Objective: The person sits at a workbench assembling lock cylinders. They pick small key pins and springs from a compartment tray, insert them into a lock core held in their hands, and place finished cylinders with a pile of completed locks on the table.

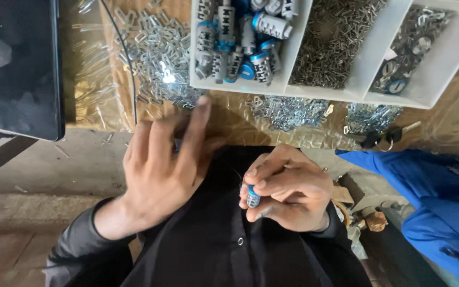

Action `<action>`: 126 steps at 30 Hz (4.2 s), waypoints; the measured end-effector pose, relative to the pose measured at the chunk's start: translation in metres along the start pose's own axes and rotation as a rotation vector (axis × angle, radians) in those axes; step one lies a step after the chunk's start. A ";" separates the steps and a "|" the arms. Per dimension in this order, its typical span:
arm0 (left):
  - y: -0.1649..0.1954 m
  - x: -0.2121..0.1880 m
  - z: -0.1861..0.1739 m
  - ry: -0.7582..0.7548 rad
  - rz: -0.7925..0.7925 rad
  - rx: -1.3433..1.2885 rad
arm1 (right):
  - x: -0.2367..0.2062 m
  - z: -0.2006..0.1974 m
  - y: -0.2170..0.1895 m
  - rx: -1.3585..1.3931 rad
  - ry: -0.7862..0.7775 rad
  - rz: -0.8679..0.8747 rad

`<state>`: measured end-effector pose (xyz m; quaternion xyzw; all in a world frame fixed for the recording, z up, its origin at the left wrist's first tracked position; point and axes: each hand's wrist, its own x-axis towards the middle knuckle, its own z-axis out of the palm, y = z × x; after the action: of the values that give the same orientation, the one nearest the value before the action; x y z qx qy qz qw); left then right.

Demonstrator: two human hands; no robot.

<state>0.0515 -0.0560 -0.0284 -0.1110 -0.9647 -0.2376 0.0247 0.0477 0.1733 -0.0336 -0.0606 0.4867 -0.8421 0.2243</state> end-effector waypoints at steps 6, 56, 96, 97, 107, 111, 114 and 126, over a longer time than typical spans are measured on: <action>-0.003 -0.001 -0.007 0.005 0.002 -0.161 | 0.003 -0.005 0.000 0.011 -0.029 0.019; 0.052 0.012 0.028 0.086 0.188 -0.081 | -0.053 -0.050 0.000 -0.054 0.180 0.014; -0.005 -0.007 0.100 -0.276 -0.066 -0.361 | -0.059 -0.064 -0.008 -0.150 0.212 -0.085; -0.005 -0.003 0.110 -0.259 -0.005 -0.363 | -0.058 -0.063 -0.010 -0.172 0.183 -0.102; -0.038 -0.013 0.101 -0.183 -0.208 -0.527 | -0.046 -0.045 -0.009 -0.136 0.189 -0.068; -0.025 -0.026 0.053 -0.326 -0.382 -0.214 | -0.037 -0.039 -0.006 -0.105 0.166 -0.031; 0.004 -0.037 -0.001 -0.181 -0.333 -0.298 | -0.032 -0.037 -0.010 -0.066 0.170 0.011; 0.083 0.045 0.011 -0.032 0.137 -0.692 | -0.050 -0.054 -0.022 -0.234 0.205 0.007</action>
<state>0.0262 0.0294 0.0041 -0.1808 -0.8175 -0.5466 -0.0135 0.0683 0.2470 -0.0369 0.0018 0.6019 -0.7808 0.1676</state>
